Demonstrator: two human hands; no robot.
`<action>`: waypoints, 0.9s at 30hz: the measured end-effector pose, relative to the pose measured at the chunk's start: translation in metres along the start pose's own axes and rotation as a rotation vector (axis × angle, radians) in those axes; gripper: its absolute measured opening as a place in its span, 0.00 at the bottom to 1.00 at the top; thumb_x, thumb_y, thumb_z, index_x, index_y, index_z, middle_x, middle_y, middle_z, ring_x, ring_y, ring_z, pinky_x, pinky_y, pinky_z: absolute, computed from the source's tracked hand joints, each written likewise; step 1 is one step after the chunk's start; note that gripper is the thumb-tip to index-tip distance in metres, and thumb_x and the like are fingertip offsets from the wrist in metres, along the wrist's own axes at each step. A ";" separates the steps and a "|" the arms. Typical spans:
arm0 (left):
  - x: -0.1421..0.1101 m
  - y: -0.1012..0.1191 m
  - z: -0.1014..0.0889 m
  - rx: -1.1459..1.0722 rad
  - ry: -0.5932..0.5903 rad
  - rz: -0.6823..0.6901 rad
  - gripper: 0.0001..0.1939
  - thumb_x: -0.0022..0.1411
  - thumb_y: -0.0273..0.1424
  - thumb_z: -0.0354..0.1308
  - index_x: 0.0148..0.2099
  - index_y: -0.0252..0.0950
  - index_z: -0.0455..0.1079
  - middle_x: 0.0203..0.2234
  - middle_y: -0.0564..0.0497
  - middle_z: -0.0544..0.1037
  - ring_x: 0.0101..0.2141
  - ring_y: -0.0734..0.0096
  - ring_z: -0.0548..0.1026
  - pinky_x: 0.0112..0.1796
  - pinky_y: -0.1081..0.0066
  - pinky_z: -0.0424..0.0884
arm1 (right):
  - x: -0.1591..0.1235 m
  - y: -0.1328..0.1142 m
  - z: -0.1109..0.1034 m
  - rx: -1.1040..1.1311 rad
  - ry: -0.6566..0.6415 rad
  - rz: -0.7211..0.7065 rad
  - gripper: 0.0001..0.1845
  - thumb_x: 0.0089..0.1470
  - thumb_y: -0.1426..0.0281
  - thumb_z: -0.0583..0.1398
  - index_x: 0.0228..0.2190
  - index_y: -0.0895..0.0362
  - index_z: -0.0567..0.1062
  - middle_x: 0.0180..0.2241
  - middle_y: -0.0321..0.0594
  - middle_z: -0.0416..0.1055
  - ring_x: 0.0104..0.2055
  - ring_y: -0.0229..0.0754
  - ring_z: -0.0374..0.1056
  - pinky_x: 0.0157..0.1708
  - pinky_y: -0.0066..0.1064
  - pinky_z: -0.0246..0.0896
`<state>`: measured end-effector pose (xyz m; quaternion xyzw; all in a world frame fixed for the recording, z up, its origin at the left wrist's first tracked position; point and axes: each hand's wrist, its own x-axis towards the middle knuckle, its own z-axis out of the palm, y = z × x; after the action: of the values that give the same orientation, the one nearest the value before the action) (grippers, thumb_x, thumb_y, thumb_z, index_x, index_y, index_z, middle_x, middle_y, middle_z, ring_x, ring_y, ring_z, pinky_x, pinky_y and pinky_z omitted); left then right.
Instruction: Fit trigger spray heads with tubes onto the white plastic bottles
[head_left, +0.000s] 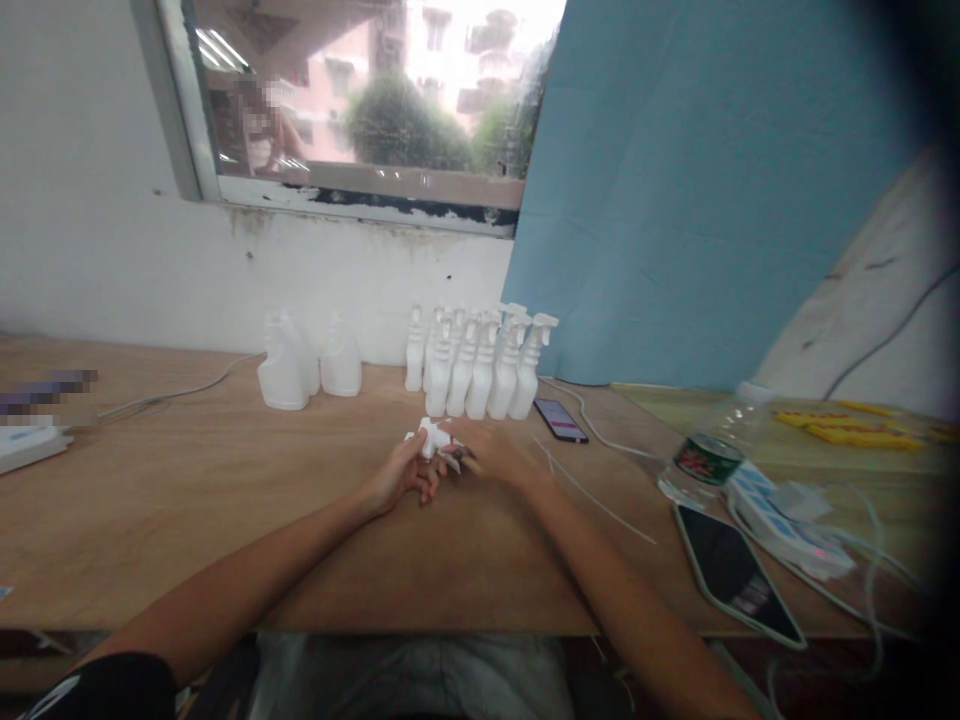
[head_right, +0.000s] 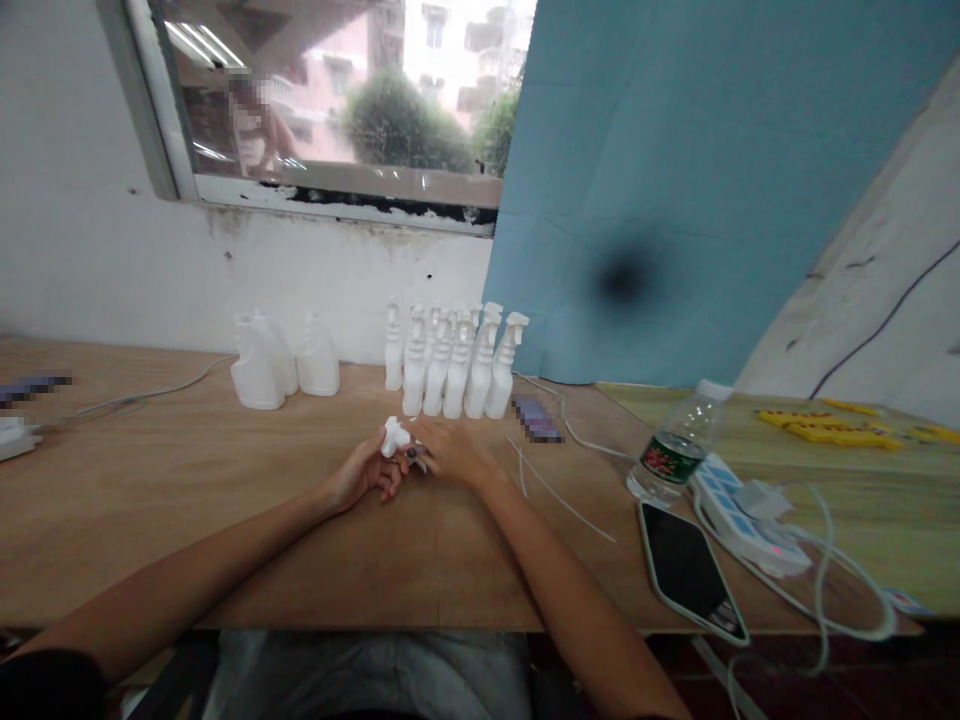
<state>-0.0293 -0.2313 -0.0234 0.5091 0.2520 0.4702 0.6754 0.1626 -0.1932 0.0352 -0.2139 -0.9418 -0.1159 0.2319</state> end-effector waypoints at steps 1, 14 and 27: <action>0.000 0.001 0.000 -0.003 0.016 0.010 0.28 0.58 0.54 0.51 0.37 0.30 0.66 0.25 0.47 0.73 0.16 0.74 0.70 0.14 0.76 0.63 | 0.002 -0.005 0.003 0.007 0.003 -0.049 0.19 0.59 0.69 0.54 0.51 0.58 0.69 0.46 0.48 0.72 0.48 0.46 0.68 0.45 0.36 0.63; 0.003 0.021 -0.028 -0.367 0.009 0.062 0.11 0.58 0.36 0.53 0.31 0.33 0.61 0.20 0.54 0.64 0.17 0.80 0.62 0.16 0.80 0.53 | -0.001 -0.007 0.012 0.951 0.288 0.457 0.23 0.58 0.53 0.54 0.33 0.59 0.77 0.26 0.40 0.73 0.25 0.37 0.66 0.23 0.26 0.60; 0.007 0.016 -0.033 -0.213 0.035 -0.058 0.19 0.60 0.41 0.54 0.25 0.34 0.57 0.15 0.59 0.56 0.13 0.85 0.52 0.14 0.81 0.45 | -0.005 -0.022 0.024 0.228 0.219 0.177 0.17 0.61 0.63 0.51 0.29 0.58 0.75 0.26 0.42 0.73 0.29 0.39 0.67 0.32 0.29 0.60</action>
<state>-0.0592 -0.2098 -0.0190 0.4187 0.2273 0.4832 0.7345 0.1477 -0.2068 0.0096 -0.2546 -0.8955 -0.0099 0.3650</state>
